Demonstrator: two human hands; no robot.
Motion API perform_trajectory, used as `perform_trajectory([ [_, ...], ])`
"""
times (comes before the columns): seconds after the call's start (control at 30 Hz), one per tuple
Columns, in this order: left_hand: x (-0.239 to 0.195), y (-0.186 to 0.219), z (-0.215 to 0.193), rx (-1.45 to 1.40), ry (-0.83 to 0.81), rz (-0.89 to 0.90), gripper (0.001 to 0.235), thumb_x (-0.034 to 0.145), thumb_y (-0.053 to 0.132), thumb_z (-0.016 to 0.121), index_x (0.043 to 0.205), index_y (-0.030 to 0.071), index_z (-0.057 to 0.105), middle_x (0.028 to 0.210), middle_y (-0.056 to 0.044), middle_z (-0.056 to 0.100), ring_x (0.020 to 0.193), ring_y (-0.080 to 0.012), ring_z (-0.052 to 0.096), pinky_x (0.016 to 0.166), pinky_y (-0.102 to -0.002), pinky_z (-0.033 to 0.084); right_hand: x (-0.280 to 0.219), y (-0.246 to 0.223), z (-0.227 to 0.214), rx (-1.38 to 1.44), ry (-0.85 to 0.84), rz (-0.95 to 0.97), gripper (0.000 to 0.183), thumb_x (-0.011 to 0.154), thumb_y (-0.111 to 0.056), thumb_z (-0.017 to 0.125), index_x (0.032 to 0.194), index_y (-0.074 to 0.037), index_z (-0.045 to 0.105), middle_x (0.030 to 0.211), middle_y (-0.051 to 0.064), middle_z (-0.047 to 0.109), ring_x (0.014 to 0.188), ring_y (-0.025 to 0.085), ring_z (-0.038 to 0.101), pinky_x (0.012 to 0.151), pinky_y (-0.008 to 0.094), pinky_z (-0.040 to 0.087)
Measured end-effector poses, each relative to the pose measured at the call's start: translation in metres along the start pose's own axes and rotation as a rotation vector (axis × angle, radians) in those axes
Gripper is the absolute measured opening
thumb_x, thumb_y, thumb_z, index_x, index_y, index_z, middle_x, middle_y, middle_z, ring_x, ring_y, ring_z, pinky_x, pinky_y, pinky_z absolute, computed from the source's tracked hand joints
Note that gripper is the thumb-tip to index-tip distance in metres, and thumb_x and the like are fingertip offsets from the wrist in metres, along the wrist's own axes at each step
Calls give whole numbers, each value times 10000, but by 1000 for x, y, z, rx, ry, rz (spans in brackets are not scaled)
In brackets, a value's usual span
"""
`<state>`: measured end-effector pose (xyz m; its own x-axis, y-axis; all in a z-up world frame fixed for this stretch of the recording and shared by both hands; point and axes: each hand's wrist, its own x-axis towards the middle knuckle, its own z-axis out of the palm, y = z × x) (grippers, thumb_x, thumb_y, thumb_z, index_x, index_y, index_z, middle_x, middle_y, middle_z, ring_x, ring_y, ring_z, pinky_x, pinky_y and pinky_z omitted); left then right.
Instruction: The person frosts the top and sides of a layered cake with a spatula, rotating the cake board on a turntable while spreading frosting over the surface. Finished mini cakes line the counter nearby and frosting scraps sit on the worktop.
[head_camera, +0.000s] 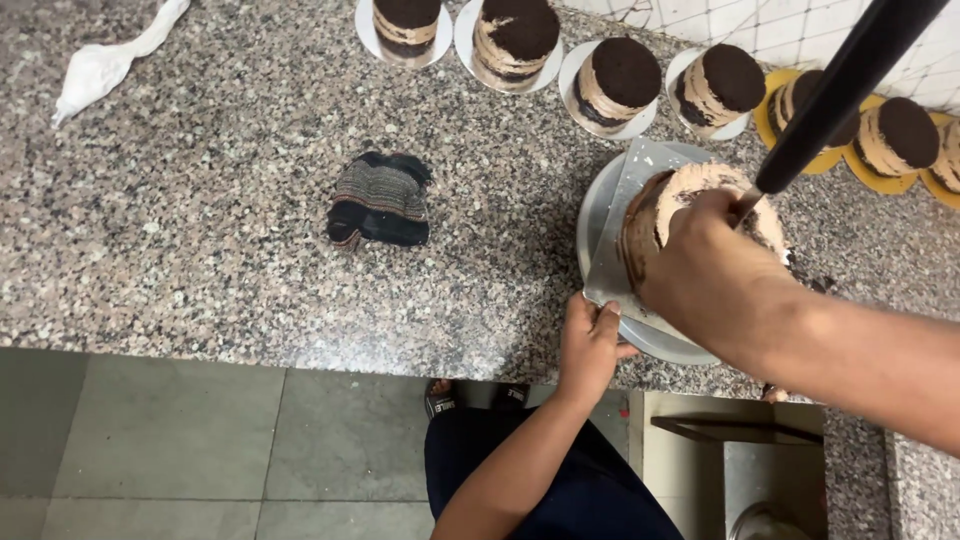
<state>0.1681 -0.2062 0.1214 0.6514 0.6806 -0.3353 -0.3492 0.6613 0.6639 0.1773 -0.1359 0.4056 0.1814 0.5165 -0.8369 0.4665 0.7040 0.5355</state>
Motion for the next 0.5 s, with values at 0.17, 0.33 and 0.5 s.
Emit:
perform_trajectory([
  [0.17,4,-3,-2,-3,-18,23,311,1044,122,479,1333,22,424,1268,-142,618,1030,-211,697,716,-366,682,-11,-11,13,-50,56,22,149,852,-141,745,881,2,779,806,177,747,839,384,713,775,515,550],
  [0.33,4,8,-3,31,2,-26,285,1053,138,487,1306,19,434,1207,-140,636,980,-212,698,699,-354,681,-21,-23,30,-118,127,32,139,814,-148,739,810,-16,783,724,151,733,879,406,695,768,531,536],
  [0.5,4,7,-3,51,6,-42,281,1052,153,490,1301,28,451,1156,-123,638,948,-197,712,683,-341,682,-31,-33,50,-96,157,42,130,828,-145,747,741,-50,763,648,85,696,805,335,676,740,463,509],
])
